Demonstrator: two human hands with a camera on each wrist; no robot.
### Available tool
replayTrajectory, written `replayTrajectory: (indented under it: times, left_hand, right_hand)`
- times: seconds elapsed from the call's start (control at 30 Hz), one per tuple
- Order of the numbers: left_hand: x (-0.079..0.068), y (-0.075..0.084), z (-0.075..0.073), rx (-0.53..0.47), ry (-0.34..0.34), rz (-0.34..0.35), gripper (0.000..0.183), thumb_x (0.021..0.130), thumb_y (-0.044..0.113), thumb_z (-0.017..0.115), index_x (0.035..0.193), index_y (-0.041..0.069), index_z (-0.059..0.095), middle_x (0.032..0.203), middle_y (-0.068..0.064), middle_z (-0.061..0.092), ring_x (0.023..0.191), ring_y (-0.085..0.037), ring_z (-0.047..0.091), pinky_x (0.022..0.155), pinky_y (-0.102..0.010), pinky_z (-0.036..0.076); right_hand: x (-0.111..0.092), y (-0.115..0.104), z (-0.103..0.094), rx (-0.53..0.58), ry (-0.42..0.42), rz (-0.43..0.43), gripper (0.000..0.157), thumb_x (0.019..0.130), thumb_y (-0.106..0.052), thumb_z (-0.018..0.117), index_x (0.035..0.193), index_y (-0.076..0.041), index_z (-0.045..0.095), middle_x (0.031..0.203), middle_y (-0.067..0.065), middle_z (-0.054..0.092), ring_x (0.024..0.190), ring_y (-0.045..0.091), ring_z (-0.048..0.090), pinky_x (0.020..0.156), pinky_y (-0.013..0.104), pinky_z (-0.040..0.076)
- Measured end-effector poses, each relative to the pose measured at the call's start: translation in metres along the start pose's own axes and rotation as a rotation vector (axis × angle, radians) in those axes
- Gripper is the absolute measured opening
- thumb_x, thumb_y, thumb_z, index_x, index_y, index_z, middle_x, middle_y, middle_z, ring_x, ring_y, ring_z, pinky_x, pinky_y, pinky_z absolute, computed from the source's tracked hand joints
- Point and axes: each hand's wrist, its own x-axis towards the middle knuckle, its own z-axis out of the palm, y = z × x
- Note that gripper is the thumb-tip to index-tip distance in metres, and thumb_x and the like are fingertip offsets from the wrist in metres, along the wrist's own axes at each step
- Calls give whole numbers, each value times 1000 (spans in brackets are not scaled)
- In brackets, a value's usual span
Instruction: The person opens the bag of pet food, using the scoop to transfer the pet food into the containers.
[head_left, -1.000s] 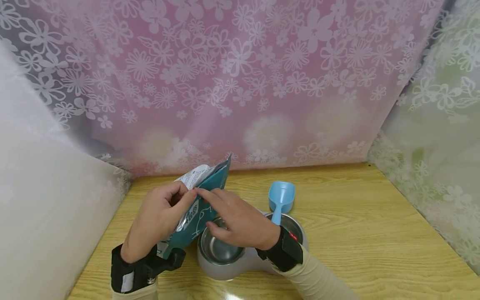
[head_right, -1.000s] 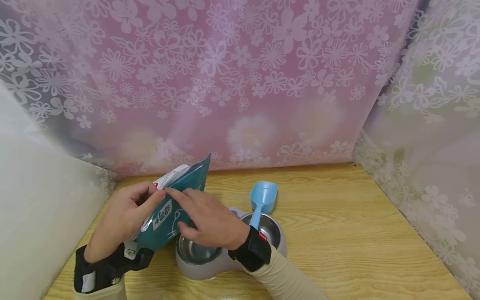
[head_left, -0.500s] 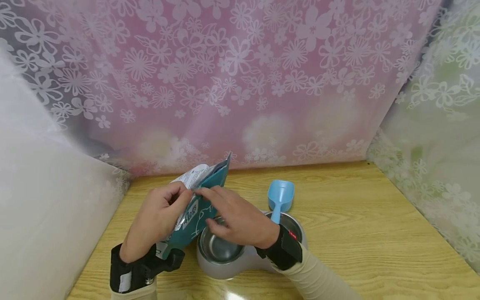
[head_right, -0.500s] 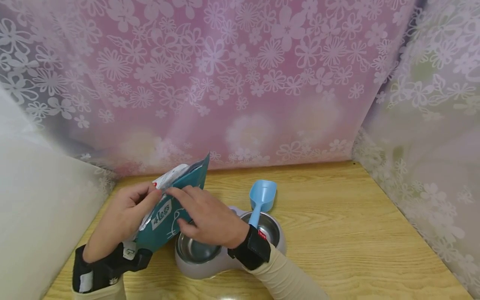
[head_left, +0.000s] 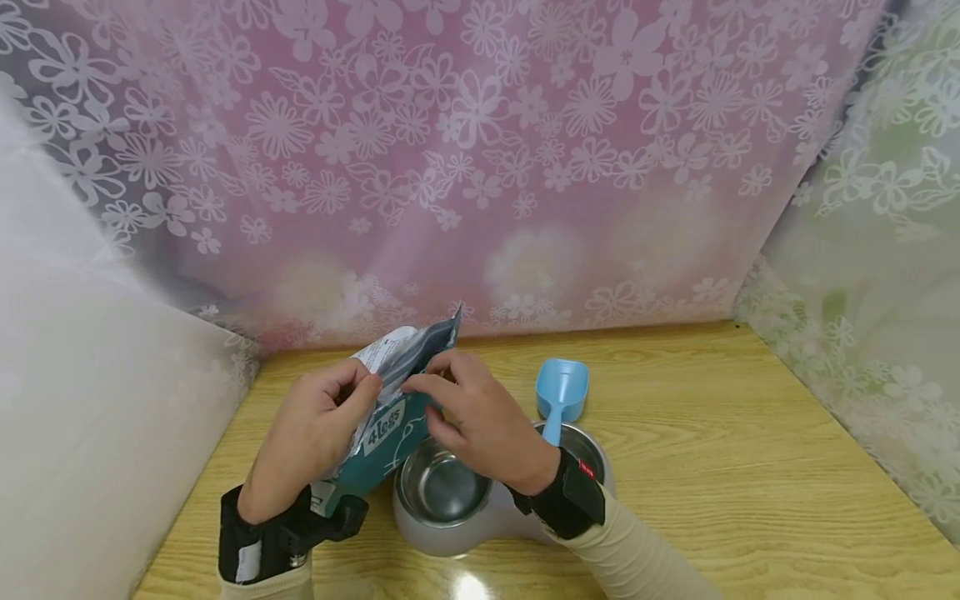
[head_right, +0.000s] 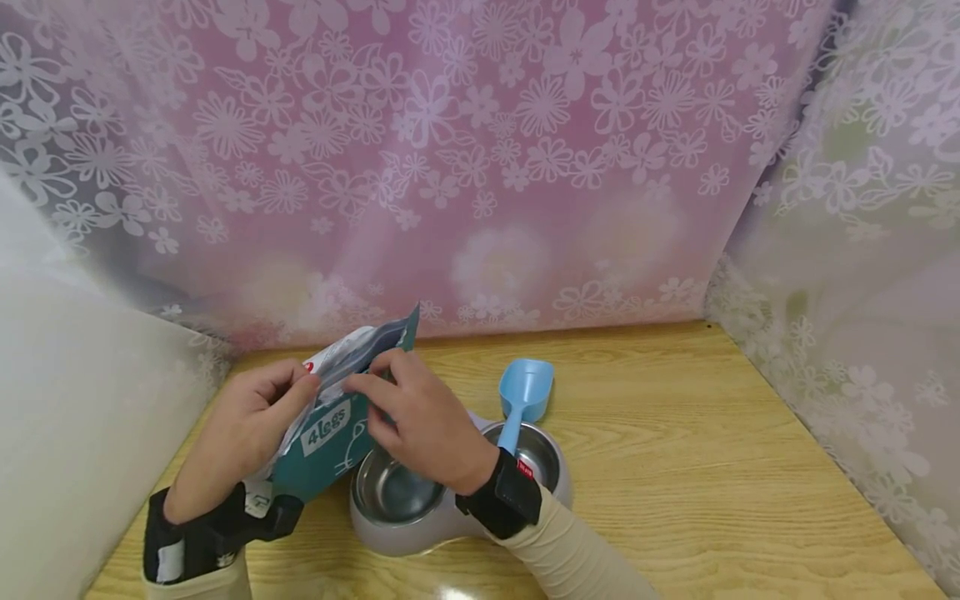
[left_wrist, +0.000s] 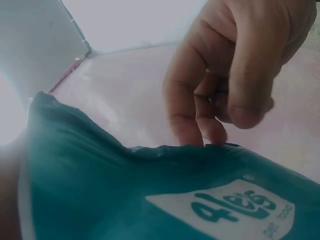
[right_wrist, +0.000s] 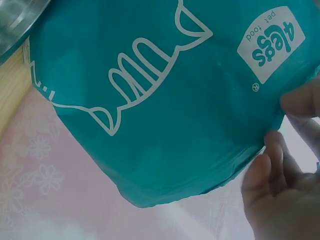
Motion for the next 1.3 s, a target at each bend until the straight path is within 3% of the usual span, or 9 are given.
replayTrajectory:
  times: [0.23, 0.43, 0.73, 1.0, 1.3]
  left_hand:
    - [1, 1, 0, 27, 22, -3, 34, 100, 30, 53, 68, 17, 49, 53, 1, 36, 42, -15, 35, 42, -28, 29]
    - [2, 0, 0, 44, 48, -21, 33, 100, 31, 53, 69, 17, 50, 55, 1, 38, 44, -15, 37, 44, -28, 31]
    - [3, -1, 0, 74, 118, -17, 33, 100, 31, 51, 70, 16, 49, 58, -1, 37, 48, -16, 38, 47, -28, 32]
    - [4, -2, -2, 99, 224, -39, 32, 101, 29, 49, 72, 15, 52, 58, -3, 36, 50, -17, 40, 43, -29, 30]
    - [7, -10, -2, 94, 344, -18, 29, 99, 24, 52, 72, 15, 55, 60, -3, 40, 52, -16, 40, 46, -28, 30]
  right_hand:
    - [2, -2, -3, -47, 91, -8, 18, 89, -9, 56, 98, -17, 68, 117, 4, 55, 102, 19, 46, 92, 31, 33]
    - [2, -3, -2, -73, 92, -16, 13, 89, -10, 56, 93, -16, 66, 100, -5, 60, 104, 17, 48, 99, 33, 30]
    - [2, -2, -1, -34, 92, -2, 9, 84, -9, 56, 87, -18, 58, 94, -7, 56, 98, 14, 46, 90, 33, 32]
    - [1, -1, -4, -10, 94, -12, 10, 81, -9, 54, 85, -18, 57, 88, -9, 53, 92, 14, 44, 84, 33, 32]
    - [1, 0, -4, -7, 77, -34, 10, 81, -9, 55, 86, -18, 57, 90, -9, 54, 92, 13, 44, 83, 32, 32]
